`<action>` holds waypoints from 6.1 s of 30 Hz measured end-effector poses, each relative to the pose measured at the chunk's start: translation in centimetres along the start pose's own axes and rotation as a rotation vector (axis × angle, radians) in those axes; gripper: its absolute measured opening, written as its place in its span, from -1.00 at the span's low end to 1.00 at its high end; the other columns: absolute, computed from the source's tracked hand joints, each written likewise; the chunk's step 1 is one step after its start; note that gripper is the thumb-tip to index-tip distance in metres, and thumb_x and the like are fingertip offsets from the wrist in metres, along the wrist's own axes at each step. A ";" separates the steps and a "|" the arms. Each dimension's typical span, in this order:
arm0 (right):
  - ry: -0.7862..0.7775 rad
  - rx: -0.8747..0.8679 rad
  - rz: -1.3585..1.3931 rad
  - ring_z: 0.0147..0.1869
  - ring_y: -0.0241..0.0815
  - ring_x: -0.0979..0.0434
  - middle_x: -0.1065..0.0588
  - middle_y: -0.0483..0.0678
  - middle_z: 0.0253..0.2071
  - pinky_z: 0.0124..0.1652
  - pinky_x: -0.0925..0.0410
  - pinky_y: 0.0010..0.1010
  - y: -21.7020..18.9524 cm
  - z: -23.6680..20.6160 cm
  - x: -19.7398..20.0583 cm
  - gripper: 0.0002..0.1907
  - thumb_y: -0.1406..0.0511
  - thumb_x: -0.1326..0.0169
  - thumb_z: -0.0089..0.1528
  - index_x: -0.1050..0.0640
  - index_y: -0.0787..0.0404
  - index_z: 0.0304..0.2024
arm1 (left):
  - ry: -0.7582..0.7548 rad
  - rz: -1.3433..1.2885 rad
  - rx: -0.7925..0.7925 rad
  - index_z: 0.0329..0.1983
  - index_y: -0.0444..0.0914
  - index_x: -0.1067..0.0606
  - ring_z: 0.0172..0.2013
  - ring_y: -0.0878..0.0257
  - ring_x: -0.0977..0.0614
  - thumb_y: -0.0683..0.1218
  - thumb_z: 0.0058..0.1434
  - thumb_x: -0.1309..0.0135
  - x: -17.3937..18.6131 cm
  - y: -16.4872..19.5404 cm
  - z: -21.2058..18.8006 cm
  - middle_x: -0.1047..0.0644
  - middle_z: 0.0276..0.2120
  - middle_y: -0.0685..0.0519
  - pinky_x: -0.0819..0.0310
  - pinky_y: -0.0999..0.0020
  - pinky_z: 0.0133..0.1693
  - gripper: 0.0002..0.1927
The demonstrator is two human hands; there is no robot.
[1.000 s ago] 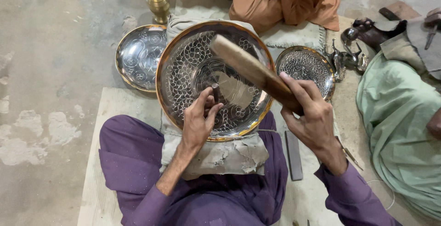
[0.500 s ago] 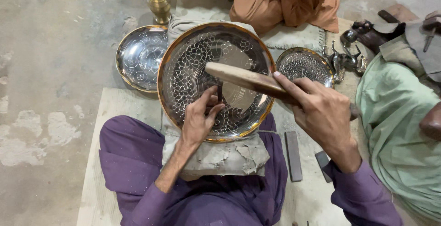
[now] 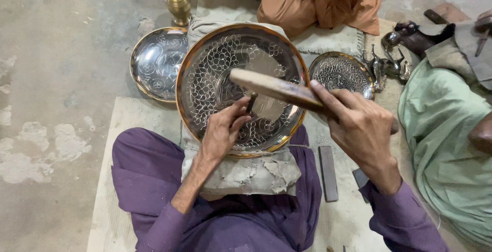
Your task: The person uses a chisel and hammer to engrave a floral pattern onto a large metal bowl. They repeatedly strike the chisel to create indentations in the metal surface.
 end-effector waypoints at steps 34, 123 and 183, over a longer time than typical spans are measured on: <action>-0.007 -0.889 1.148 -0.34 -0.25 -0.54 -0.53 -0.01 -0.37 -0.29 -0.43 -0.39 7.3 -21.9 -21.4 -0.75 0.40 -0.29 0.21 -0.49 0.32 -0.15 | 0.128 -0.132 0.139 0.24 -0.15 -0.42 -0.29 0.23 -0.78 -0.18 0.26 -0.24 1.8 -1.7 -0.3 -0.71 -0.29 -0.01 -0.77 0.38 -0.27 -0.51; 0.093 -0.268 0.527 -0.01 -0.09 -0.63 -0.53 0.18 0.03 -0.08 -0.51 -0.23 5.1 -8.3 -7.3 -0.15 0.42 -0.14 0.18 -0.21 0.02 0.51 | -0.298 0.004 -0.103 0.29 -0.17 -0.44 -0.26 0.13 -0.74 -0.18 0.19 -0.21 0.9 2.2 3.0 -0.65 -0.23 -0.04 -0.63 0.21 -0.24 -0.44; 0.083 -0.492 0.611 -0.16 0.01 -0.63 -0.52 0.07 -0.11 -0.20 -0.53 -0.15 4.2 -12.5 -11.8 -0.19 0.39 -0.22 0.13 -0.21 0.23 0.39 | -0.430 0.028 -0.134 0.28 -0.17 -0.43 -0.21 0.06 -0.71 -0.16 0.18 -0.21 -0.2 2.6 2.5 -0.65 -0.17 -0.07 -0.61 0.17 -0.17 -0.44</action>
Point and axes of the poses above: each hand's wrist, its own z-axis towards the middle knuckle, its own x-axis out of the back of the hand, y = z × x, the point moved 10 cm from there along z, towards the middle knuckle
